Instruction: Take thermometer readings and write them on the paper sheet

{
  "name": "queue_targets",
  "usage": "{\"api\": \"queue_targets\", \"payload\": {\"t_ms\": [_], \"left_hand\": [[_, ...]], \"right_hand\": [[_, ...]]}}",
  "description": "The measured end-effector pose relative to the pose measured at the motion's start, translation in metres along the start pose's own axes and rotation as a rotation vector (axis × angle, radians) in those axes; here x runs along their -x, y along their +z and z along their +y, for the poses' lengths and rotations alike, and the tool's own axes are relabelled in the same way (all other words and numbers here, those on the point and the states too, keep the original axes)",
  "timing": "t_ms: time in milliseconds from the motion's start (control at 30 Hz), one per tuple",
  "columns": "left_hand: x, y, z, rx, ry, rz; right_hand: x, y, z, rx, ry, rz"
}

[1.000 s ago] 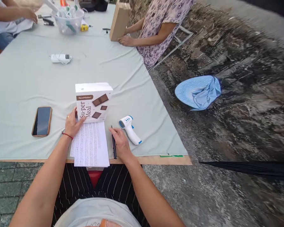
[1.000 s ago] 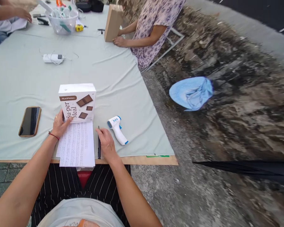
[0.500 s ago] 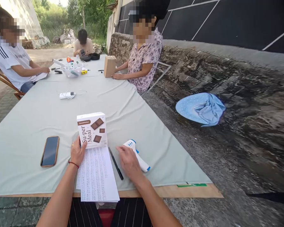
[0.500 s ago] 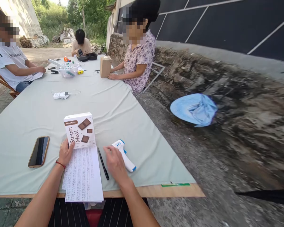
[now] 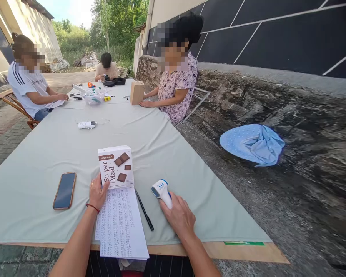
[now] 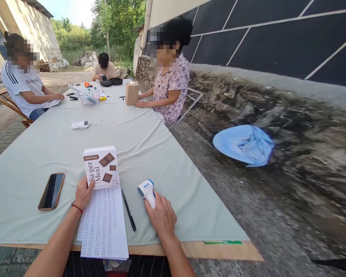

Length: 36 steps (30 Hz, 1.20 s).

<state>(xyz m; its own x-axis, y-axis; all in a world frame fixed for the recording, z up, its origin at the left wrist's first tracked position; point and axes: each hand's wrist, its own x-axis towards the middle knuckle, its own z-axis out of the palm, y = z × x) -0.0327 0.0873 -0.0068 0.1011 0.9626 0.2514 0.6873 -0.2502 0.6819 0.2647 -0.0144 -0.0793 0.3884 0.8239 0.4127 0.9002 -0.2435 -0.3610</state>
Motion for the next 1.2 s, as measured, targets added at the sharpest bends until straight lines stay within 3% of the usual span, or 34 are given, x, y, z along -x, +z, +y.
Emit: {"api": "queue_targets", "payload": {"t_ms": [233,1200], "left_hand": [[0.001,0.003,-0.001,-0.020,-0.031,-0.003],[0.003,0.002,0.003,-0.011,-0.036,0.001]], "right_hand": [[0.000,-0.001,-0.002,-0.049,-0.018,0.075],[0.001,-0.004,-0.001,-0.077,-0.020,0.092]]}}
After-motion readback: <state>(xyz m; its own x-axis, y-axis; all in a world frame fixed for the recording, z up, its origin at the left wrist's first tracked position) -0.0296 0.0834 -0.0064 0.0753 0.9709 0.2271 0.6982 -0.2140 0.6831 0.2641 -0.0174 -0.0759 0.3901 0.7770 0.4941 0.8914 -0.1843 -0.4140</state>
